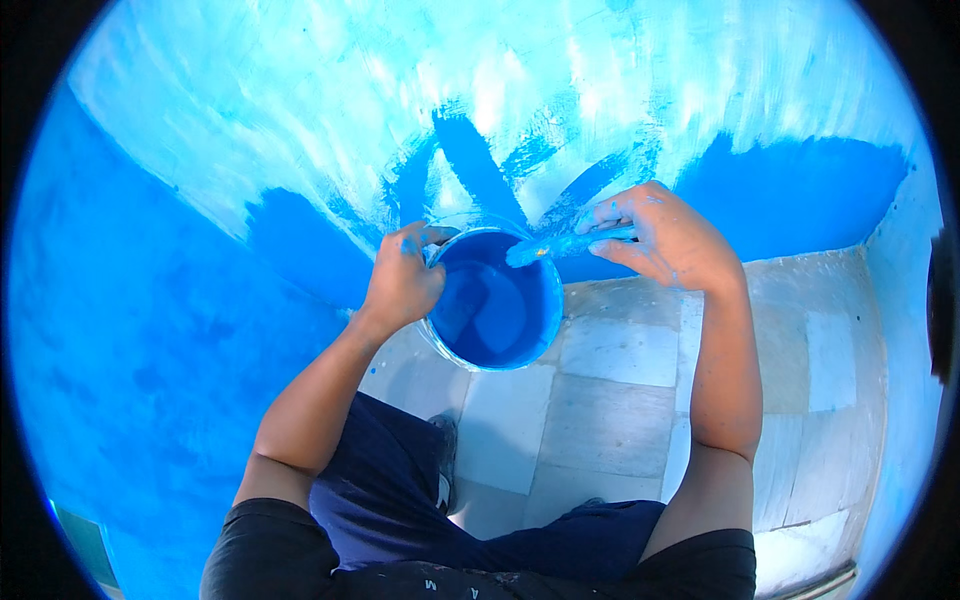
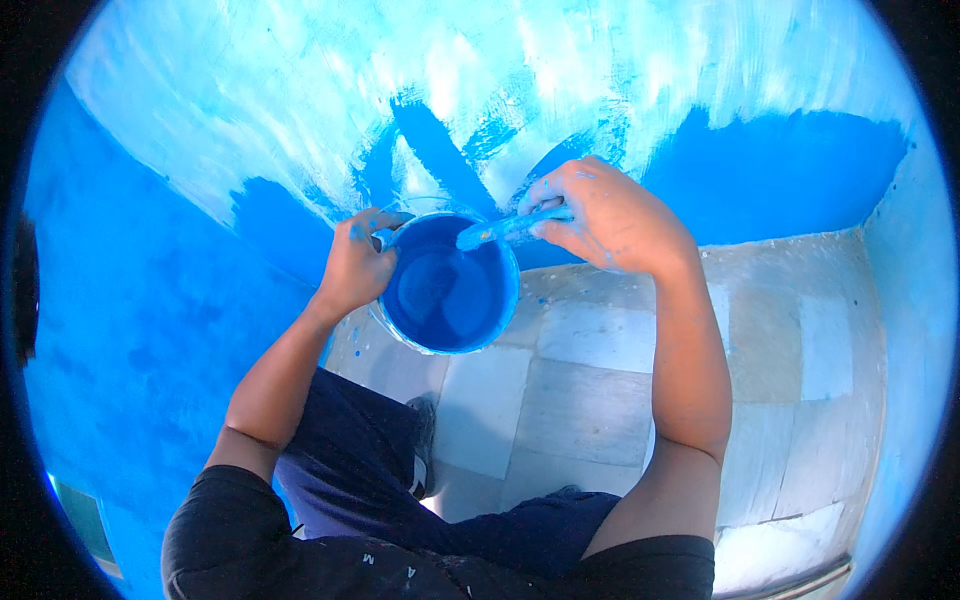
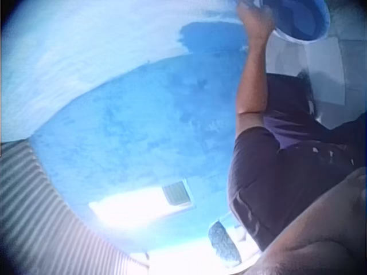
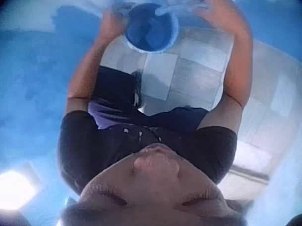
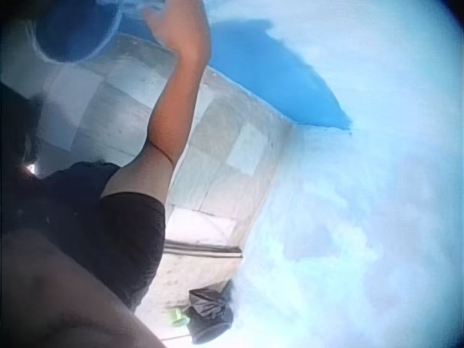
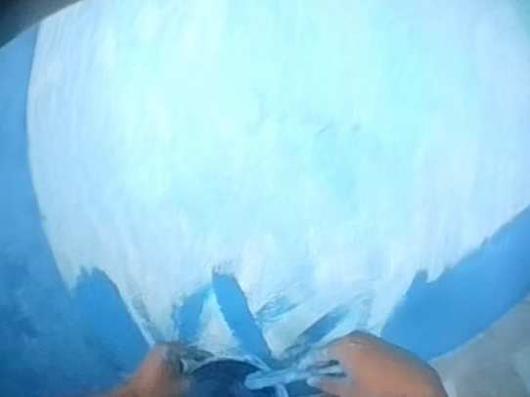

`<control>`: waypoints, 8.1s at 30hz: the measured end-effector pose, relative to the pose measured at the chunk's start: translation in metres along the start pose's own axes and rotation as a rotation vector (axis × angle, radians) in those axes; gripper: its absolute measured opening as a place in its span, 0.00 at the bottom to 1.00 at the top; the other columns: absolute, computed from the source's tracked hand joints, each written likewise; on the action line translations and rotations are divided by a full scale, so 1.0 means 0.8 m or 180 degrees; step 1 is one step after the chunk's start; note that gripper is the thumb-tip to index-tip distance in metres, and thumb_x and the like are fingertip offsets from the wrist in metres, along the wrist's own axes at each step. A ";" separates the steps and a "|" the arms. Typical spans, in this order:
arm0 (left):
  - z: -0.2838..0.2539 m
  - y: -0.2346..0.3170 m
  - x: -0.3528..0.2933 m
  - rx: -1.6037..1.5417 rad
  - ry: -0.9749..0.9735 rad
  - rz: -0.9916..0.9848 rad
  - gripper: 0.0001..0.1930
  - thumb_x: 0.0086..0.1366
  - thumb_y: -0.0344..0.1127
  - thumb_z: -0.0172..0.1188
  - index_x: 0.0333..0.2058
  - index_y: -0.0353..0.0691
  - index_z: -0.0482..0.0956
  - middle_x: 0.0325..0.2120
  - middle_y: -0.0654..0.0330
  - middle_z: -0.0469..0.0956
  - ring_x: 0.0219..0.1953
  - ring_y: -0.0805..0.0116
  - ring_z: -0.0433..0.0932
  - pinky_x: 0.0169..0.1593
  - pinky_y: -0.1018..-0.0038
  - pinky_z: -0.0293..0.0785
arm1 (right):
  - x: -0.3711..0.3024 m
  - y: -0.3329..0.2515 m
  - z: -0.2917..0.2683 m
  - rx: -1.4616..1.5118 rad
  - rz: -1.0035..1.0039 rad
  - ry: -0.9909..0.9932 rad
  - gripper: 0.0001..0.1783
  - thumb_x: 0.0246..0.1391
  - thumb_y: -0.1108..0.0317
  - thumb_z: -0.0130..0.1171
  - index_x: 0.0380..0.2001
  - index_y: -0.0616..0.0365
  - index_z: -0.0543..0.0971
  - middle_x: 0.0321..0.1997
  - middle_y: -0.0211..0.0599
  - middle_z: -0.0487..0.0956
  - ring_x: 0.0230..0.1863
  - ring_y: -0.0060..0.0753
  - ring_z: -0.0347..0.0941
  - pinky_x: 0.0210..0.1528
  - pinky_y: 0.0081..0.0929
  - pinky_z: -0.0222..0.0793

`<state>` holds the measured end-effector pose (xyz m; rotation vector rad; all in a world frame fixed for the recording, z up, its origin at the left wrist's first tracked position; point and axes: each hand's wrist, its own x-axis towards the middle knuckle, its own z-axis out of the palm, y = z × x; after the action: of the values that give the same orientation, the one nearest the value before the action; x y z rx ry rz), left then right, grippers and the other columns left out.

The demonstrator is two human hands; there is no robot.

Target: The person paints the lower corner of a blue wall using a brush and a bucket of paint.

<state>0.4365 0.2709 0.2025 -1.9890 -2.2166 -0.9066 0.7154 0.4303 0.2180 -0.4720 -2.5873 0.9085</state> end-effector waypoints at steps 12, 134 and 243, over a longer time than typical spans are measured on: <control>0.017 0.032 0.006 -0.0002 -0.0079 -0.0020 0.21 0.46 0.23 0.55 0.43 0.36 0.82 0.47 0.38 0.77 0.52 0.40 0.74 0.56 0.58 0.72 | 0.028 -0.048 0.074 -0.1367 0.0213 -0.0559 0.08 0.44 0.78 0.61 0.31 0.61 0.82 0.36 0.49 0.82 0.40 0.52 0.79 0.42 0.43 0.76; 0.345 -0.088 0.030 0.0506 -0.0771 0.2236 0.08 0.63 0.37 0.59 0.37 0.41 0.83 0.45 0.55 0.77 0.51 0.47 0.72 0.54 0.49 0.70 | -0.069 0.266 0.075 -0.1120 0.1994 0.1227 0.11 0.55 0.66 0.57 0.41 0.52 0.82 0.34 0.51 0.80 0.38 0.59 0.75 0.41 0.51 0.71; 0.158 0.046 0.086 -0.0004 -0.1906 0.0514 0.21 0.49 0.24 0.60 0.46 0.35 0.80 0.41 0.41 0.79 0.45 0.46 0.79 0.51 0.59 0.74 | -0.069 0.195 0.049 0.2450 0.1405 -0.0686 0.17 0.56 0.65 0.58 0.45 0.64 0.80 0.29 0.34 0.78 0.25 0.22 0.71 0.26 0.21 0.63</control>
<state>0.5020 0.3881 0.1396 -2.6604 -2.2373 -0.3133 0.7768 0.5018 0.0763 -0.7424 -2.0747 2.0715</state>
